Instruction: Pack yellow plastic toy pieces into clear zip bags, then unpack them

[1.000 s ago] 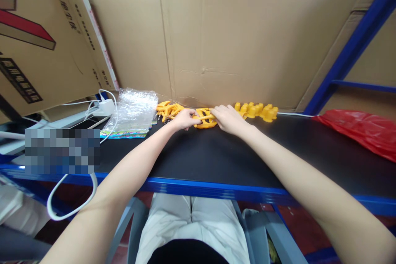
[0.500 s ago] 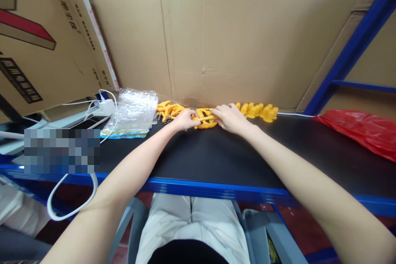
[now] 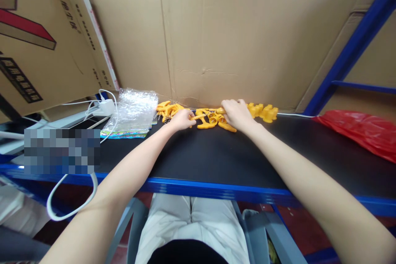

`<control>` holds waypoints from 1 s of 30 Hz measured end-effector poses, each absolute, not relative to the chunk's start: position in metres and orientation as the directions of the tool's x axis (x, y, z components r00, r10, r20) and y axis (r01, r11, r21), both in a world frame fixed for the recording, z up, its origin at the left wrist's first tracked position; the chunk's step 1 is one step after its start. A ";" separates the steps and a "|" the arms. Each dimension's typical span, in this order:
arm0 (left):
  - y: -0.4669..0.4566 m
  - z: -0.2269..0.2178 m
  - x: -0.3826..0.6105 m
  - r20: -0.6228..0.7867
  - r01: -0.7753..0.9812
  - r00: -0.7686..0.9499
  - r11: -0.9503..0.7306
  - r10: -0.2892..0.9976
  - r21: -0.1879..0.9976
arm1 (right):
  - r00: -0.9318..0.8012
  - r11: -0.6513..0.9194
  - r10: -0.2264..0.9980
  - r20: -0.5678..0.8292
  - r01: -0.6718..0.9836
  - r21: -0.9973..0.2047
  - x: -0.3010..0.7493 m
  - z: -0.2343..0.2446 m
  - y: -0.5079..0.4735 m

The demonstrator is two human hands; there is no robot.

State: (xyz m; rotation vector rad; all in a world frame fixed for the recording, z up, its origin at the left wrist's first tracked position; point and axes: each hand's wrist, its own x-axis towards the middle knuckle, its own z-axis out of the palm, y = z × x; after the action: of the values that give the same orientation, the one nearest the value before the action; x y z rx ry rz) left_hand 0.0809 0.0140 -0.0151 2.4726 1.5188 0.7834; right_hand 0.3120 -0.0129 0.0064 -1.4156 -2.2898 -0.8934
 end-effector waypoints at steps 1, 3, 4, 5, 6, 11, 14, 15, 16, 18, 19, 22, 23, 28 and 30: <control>0.017 -0.016 0.077 0.382 0.816 0.332 -0.466 0.862 0.343 | -0.440 0.300 0.704 0.558 0.896 0.328 0.316 0.006 -0.010; 0.022 -0.017 0.070 0.443 0.861 0.273 -0.422 0.854 0.283 | -0.390 0.274 0.734 0.556 0.919 0.283 0.324 0.004 -0.005; 0.024 -0.018 0.066 0.471 0.880 0.243 -0.397 0.848 0.260 | -0.369 0.266 0.752 0.545 0.928 0.262 0.327 0.003 -0.003; 0.026 -0.018 0.062 0.496 0.895 0.218 -0.375 0.840 0.241 | -0.354 0.262 0.770 0.530 0.934 0.243 0.329 0.002 -0.001; 0.027 -0.017 0.058 0.519 0.906 0.201 -0.360 0.831 0.224 | -0.344 0.261 0.787 0.512 0.938 0.228 0.331 0.000 0.001; 0.034 -0.019 0.040 0.607 0.937 0.167 -0.317 0.777 0.149 | -0.338 0.279 0.825 0.453 0.941 0.194 0.330 -0.003 0.004; 0.043 -0.026 0.031 0.565 0.959 0.145 -0.255 0.813 0.122 | -0.337 0.279 0.827 0.451 0.941 0.191 0.329 -0.002 0.004; 0.047 -0.029 0.028 0.527 0.963 0.140 -0.239 0.838 0.124 | -0.337 0.279 0.825 0.454 0.941 0.191 0.329 -0.001 0.004; 0.050 -0.032 0.026 0.483 0.964 0.141 -0.230 0.864 0.131 | -0.335 0.277 0.823 0.459 0.942 0.190 0.330 -0.001 0.004; 0.057 -0.037 0.023 0.411 0.961 0.152 -0.233 0.899 0.152 | -0.322 0.268 0.818 0.476 0.947 0.179 0.332 0.001 0.004; 0.060 -0.040 0.023 0.392 0.958 0.153 -0.234 0.907 0.168 | -0.310 0.261 0.816 0.489 0.951 0.167 0.335 0.002 0.005; 0.064 -0.045 0.023 0.400 0.950 0.144 -0.239 0.905 0.198 | -0.226 0.212 0.796 0.561 0.973 0.091 0.347 0.008 0.008; 0.065 -0.046 0.023 0.414 0.950 0.149 -0.246 0.898 0.192 | -0.179 0.185 0.780 0.600 0.981 0.052 0.353 0.010 0.011; 0.062 -0.050 0.022 0.514 0.969 0.115 -0.210 0.850 0.129 | 0.153 -0.010 0.620 0.769 0.982 -0.187 0.403 0.010 0.023; 0.062 -0.050 0.022 0.547 0.977 0.071 -0.168 0.834 0.129 | 0.280 -0.096 0.571 0.772 0.957 -0.275 0.427 0.004 0.026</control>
State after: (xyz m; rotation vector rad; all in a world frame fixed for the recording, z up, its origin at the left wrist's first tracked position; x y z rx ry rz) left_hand 0.0218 0.0618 -0.0501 2.4804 2.1747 0.8956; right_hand 0.4271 0.0256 0.0039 -1.7737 -1.3900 -0.6271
